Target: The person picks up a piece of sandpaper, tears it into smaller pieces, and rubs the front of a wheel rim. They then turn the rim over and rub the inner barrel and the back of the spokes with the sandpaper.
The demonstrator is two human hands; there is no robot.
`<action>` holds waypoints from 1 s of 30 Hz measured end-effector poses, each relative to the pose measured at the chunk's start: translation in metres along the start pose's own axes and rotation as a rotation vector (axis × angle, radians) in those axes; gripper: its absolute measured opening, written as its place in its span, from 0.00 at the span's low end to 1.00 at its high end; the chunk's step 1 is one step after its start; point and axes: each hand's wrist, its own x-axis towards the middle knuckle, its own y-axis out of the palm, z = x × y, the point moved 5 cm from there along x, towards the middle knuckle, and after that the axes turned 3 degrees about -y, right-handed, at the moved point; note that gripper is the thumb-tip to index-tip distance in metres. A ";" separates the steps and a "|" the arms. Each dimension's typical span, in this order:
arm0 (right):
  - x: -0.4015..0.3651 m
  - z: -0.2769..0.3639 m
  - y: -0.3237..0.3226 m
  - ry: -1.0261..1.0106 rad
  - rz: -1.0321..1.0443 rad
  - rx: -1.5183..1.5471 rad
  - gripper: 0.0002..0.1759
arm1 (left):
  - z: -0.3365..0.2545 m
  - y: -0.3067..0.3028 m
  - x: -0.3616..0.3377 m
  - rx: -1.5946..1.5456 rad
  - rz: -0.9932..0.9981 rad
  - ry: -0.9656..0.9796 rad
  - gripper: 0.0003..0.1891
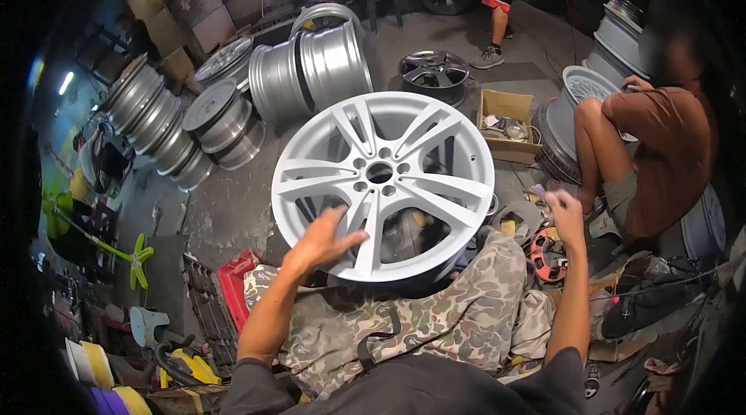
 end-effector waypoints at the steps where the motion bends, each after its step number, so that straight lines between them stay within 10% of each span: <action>1: -0.014 -0.015 -0.009 0.025 -0.026 0.010 0.15 | -0.003 0.010 -0.005 -0.014 -0.050 -0.024 0.52; 30: -0.058 0.092 0.074 -0.283 -0.364 0.401 0.11 | -0.028 0.049 -0.060 0.286 -0.493 0.092 0.34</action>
